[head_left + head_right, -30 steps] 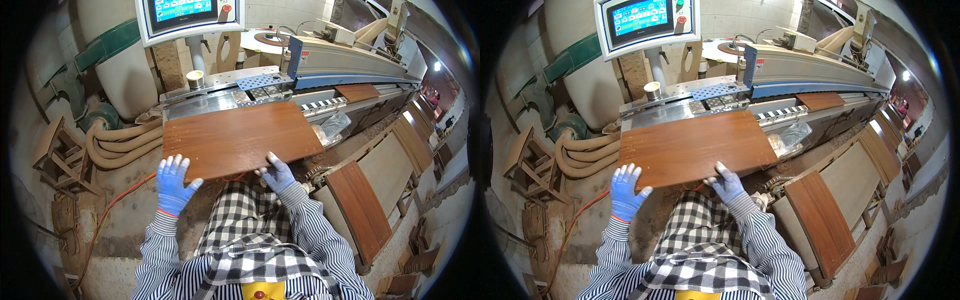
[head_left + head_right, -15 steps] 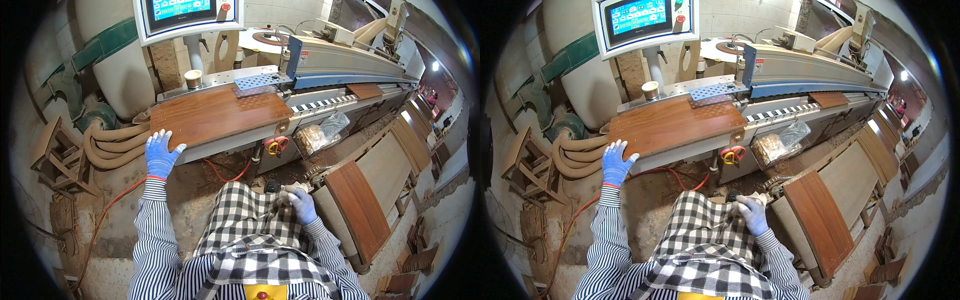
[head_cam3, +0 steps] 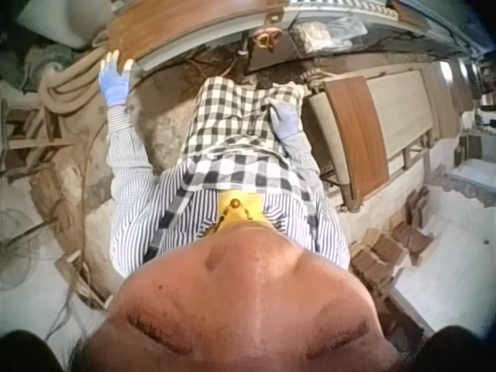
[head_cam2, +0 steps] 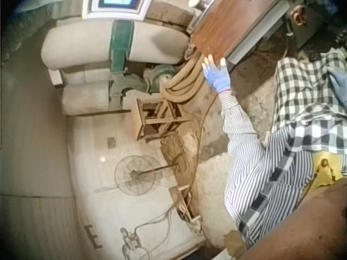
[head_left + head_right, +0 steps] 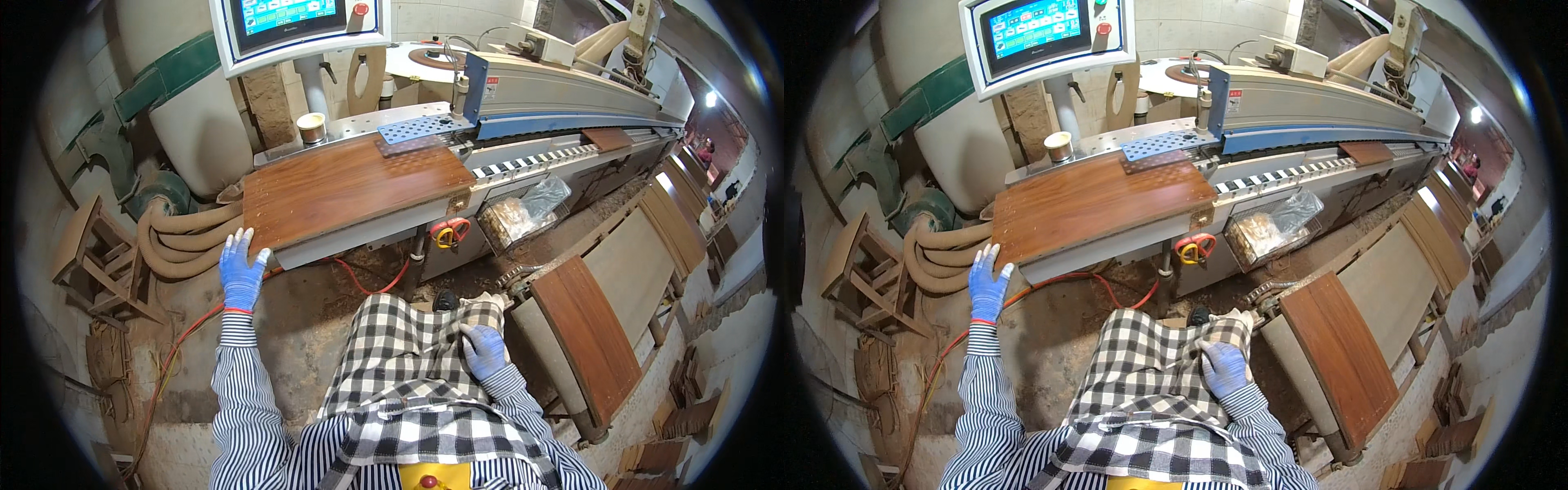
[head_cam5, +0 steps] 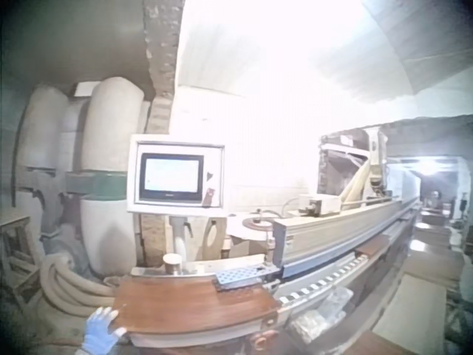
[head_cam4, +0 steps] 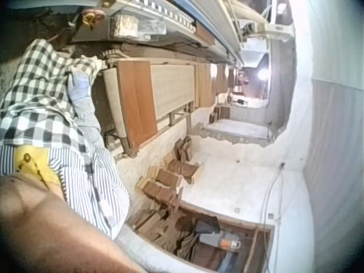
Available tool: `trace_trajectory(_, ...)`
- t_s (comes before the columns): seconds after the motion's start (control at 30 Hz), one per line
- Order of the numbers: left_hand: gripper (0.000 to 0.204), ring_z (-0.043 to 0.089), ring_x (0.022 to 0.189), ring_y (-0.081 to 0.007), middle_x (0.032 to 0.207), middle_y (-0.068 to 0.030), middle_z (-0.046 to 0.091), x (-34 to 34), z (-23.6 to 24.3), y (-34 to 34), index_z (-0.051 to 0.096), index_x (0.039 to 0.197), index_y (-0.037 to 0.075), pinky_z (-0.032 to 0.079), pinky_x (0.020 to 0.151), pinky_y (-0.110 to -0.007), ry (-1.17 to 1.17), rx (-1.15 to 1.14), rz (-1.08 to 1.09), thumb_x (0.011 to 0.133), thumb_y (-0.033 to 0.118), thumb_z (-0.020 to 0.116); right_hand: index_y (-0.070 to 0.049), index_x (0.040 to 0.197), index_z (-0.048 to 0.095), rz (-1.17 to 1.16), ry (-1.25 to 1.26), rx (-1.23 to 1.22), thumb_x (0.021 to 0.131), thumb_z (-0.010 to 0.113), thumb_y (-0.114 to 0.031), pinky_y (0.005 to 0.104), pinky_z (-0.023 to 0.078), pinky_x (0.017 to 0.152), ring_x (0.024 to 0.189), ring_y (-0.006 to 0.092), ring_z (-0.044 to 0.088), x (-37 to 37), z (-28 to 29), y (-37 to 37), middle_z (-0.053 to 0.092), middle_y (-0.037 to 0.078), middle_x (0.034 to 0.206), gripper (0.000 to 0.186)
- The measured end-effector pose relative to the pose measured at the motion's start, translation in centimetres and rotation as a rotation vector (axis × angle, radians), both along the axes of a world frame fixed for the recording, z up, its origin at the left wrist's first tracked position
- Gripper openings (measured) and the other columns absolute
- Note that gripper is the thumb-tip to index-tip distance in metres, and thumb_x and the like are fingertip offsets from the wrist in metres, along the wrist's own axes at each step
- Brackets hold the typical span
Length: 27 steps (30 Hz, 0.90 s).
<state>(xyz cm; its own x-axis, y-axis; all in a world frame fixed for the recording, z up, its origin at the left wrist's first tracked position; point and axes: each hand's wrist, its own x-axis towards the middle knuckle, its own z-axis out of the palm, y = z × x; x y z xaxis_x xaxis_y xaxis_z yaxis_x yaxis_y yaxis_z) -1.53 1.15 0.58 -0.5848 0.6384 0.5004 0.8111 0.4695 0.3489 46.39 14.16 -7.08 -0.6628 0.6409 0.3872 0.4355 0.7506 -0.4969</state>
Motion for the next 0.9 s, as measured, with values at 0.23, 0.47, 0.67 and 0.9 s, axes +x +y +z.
trace_trajectory(0.23, 0.053, 0.041, 0.133, -0.0326, 0.139, -0.0158, 0.05, -0.9, -0.6, -0.4, 0.055, 0.132, 0.008, 0.032, 0.111, -0.041, -0.058, 0.078, -0.058, 0.085, 0.03, 0.069, -0.003, 0.111, 0.061, 0.0, 0.002, 0.003, 0.084, 0.06, -0.009, 0.0433, 0.047, 0.082, 0.088, 0.0351, 0.061, 0.0, 0.2, -0.1, 0.065, 0.017, 0.094, 0.028)
trace_trajectory(0.47, 0.054, 0.041, 0.133, -0.0327, 0.137, -0.0167, 0.051, -0.8, 0.4, -0.1, 0.056, 0.13, 0.008, 0.032, 0.111, -0.041, -0.103, 0.078, -0.088, 0.083, 0.029, 0.072, -0.003, 0.112, 0.061, 0.006, 0.004, -0.004, 0.084, 0.061, -0.009, 0.0428, 0.048, 0.082, 0.088, 0.035, 0.062, 0.1, 0.1, 0.0, 0.065, 0.017, 0.094, 0.029)
trace_trajectory(0.67, 0.059, 0.04, 0.134, -0.0339, 0.135, -0.019, 0.053, 1.9, 3.0, 1.6, 0.056, 0.13, 0.008, 0.032, 0.11, -0.042, -0.163, 0.045, -0.055, 0.079, 0.029, 0.076, -0.003, 0.111, 0.063, -0.018, 0.097, -0.034, 0.086, 0.059, -0.007, 0.0412, 0.049, 0.083, 0.09, 0.0332, 0.063, 0.3, -0.9, 0.1, 0.066, 0.017, 0.096, 0.026)
trace_trajectory(0.9, 0.062, 0.041, 0.131, -0.035, 0.135, -0.0247, 0.049, 1.8, 1.9, 2.9, 0.058, 0.129, 0.01, 0.033, 0.11, -0.042, -0.243, 0.141, -0.08, 0.074, 0.03, 0.079, 0.0, 0.111, 0.065, -0.409, 0.407, -0.166, 0.09, 0.053, -0.004, 0.033, 0.051, 0.085, 0.094, 0.0211, 0.064, 2.7, -0.4, 2.4, 0.068, 0.011, 0.099, 0.024)
